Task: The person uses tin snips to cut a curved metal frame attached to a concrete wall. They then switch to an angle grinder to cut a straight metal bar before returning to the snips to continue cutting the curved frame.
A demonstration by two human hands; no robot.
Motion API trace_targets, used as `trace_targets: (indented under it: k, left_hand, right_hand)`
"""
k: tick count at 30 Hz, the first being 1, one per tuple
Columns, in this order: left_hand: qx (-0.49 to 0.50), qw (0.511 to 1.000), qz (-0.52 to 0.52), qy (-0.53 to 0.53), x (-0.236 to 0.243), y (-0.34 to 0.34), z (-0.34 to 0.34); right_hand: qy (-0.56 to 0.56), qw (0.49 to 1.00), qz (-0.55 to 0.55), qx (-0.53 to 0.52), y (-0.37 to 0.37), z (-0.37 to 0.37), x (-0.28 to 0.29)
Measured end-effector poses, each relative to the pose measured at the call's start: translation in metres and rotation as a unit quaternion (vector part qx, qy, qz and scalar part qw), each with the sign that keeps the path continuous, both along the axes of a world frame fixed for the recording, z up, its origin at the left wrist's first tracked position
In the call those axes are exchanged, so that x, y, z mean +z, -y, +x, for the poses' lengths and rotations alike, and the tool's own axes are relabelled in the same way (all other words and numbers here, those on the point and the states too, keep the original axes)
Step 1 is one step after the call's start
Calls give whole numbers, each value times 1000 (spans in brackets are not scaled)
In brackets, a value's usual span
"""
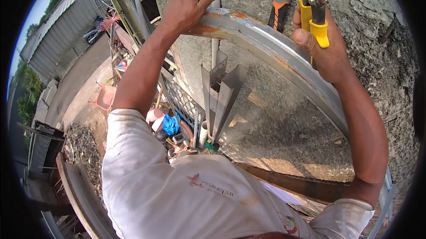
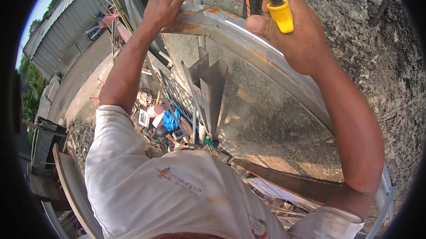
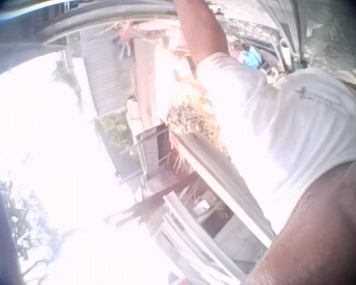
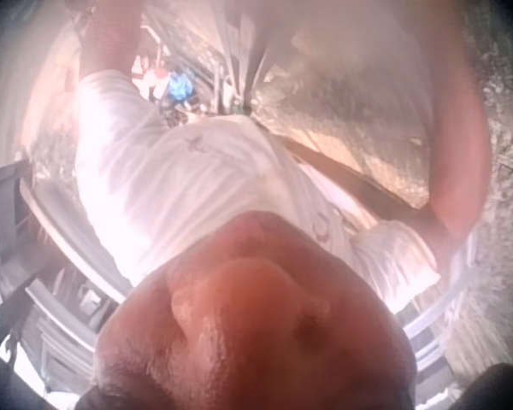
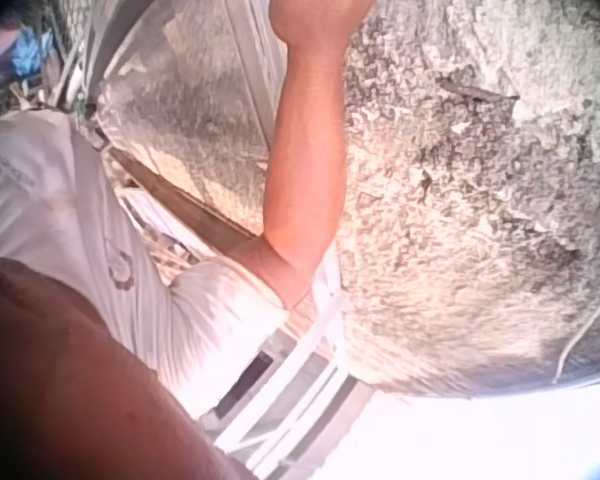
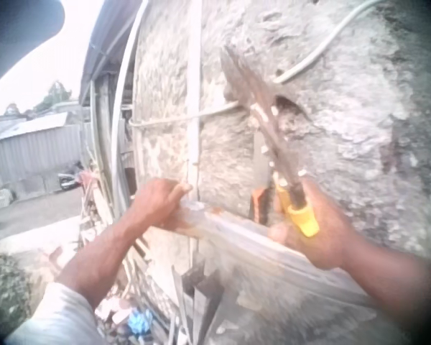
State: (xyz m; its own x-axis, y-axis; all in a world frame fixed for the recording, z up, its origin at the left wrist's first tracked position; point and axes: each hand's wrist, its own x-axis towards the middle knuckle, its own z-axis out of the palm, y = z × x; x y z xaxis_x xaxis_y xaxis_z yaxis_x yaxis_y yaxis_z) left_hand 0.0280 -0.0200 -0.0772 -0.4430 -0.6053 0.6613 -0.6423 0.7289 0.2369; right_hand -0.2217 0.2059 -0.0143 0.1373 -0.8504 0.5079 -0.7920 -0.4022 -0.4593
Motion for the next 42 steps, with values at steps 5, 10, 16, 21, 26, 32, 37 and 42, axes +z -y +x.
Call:
trace_targets:
  k: [5, 10, 16, 21, 26, 32, 37, 42]
  left_hand:
    - [63, 997, 38, -14, 3, -43, 3]
    - [29, 994, -61, -90, -19, -36, 3]
    - [-19, 957, -229, -176, -44, 21, -12]
    - [-165, 924, -237, -249, -38, 69, -35]
    - [-126, 969, -125, -172, -40, 64, -29]
    - [24, 989, -102, -102, -33, -16, -5]
    - [82, 988, -91, -91, -38, -55, -3]
    - [80, 982, -128, -110, -39, -50, -5]
  right_hand:
    - [37, 999, -12, 37, 0, -1, -3]
    - [37, 998, -31, 38, -2, -2, -5]
    - [-4, 1000, -20, -8, -2, -3, -4]
    - [-7, 1000, -13, -16, -4, 0, -2]
    - [9, 999, -27, -16, -4, 3, -7]
    - [-19, 1000, -10, -9, -5, 1, 0]
    - [-54, 998, -29, -20, -1, 2, -2]
    - [-84, 995, -38, -23, 0, 2, -1]
